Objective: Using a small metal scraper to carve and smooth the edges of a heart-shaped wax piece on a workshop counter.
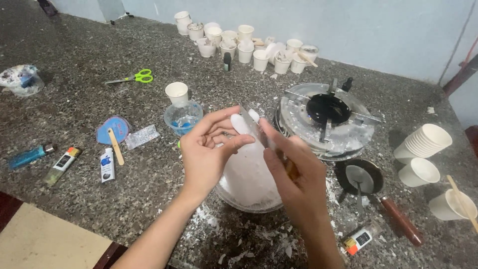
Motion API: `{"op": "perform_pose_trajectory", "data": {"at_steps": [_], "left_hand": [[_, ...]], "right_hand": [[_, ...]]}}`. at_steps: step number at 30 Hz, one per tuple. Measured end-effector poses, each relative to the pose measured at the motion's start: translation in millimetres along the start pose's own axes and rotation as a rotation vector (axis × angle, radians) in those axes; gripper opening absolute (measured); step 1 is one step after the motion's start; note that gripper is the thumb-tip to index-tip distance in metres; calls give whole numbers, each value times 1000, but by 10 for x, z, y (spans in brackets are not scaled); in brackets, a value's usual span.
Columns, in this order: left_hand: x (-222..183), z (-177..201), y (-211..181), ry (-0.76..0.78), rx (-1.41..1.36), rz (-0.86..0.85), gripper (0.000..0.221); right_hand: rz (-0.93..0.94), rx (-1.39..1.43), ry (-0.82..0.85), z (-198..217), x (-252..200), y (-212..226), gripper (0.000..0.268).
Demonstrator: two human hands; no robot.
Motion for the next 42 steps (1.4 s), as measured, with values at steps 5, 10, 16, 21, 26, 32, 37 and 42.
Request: {"op": "perform_pose_trajectory", "data": {"at_steps": [5,10,16,21,26,32,37,42], "left_hand": [[-5,7,14,37,37,-56,54],[3,-3,25,54,2,-42,55],[-1,1,-12,53,40,-26,49],[1,-12,-22,54,76,-26,50],[5,-7,-26,67,93,-13,50],[1,-15,-29,62,115,-10,50],[-8,4,22,74,122,-41,52],[-25,-35,-51,216,12,-57,51]], "right_hand": [[64,-51,36,-4,9,-16,50],[1,-44,4,-3,-3,-79,51],[-83,51,-149,4,-11,-35,30],[-100,100,-120,8,-4,-83,40],[-247,70,-9,-15,35,104,49],[-110,40,15,3,8,8,46],[-39,-12,4,25,10,-22,53],[-203,85,43,46,-8,-63,56]]}}
Point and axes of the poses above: each hand's wrist, its own x-axis towards the middle knuckle, its own z-axis out of the back of the hand, y = z × x, the point moved 4 cm from there along x, towards the middle knuckle, and after that the axes turned 4 degrees about x, right-handed, at the moved point
